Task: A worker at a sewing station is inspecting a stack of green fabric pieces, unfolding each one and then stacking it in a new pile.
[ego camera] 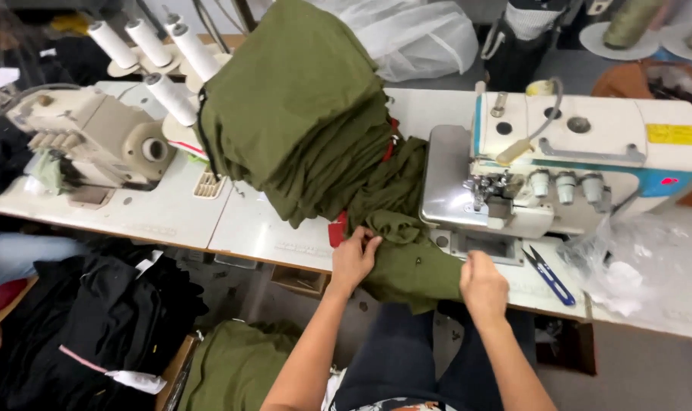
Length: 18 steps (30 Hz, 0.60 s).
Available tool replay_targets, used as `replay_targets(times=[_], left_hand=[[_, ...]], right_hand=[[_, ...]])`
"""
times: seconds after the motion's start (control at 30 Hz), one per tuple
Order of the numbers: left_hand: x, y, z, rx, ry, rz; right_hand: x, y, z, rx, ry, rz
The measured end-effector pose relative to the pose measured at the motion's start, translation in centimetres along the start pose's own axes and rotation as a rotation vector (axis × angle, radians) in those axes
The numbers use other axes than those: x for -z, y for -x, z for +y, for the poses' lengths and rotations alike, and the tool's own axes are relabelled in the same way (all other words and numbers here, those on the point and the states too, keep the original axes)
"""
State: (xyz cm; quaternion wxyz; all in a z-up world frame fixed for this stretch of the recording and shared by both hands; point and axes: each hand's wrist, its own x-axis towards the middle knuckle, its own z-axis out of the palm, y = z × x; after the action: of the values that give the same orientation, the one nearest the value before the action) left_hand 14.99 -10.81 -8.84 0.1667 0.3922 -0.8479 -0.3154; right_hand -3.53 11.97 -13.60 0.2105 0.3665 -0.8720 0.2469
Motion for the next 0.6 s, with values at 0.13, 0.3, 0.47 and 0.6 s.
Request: replay_targets(times=[0.13, 0.3, 0.47, 0.6], left_hand=[[0.5, -0.5, 1.3, -0.131, 0.131, 0.091], [2.1, -0.2, 0.4, -0.211, 0.445, 0.390], [4.7, 1.3, 7.8, -0.533, 0.150, 0.325], [1.0, -1.8, 7.2, -0.727, -0.283, 0.253]], right_hand=[[4.1, -0.8, -1.6, -0.018, -0.095, -0.024], [12.1, 3.8, 2.2, 0.027, -0.161, 0.278], [8.4, 26.4, 18.3, -0.556, 0.347, 0.046], [11.1, 37.3, 18.1, -1.085, 0.777, -0.210]])
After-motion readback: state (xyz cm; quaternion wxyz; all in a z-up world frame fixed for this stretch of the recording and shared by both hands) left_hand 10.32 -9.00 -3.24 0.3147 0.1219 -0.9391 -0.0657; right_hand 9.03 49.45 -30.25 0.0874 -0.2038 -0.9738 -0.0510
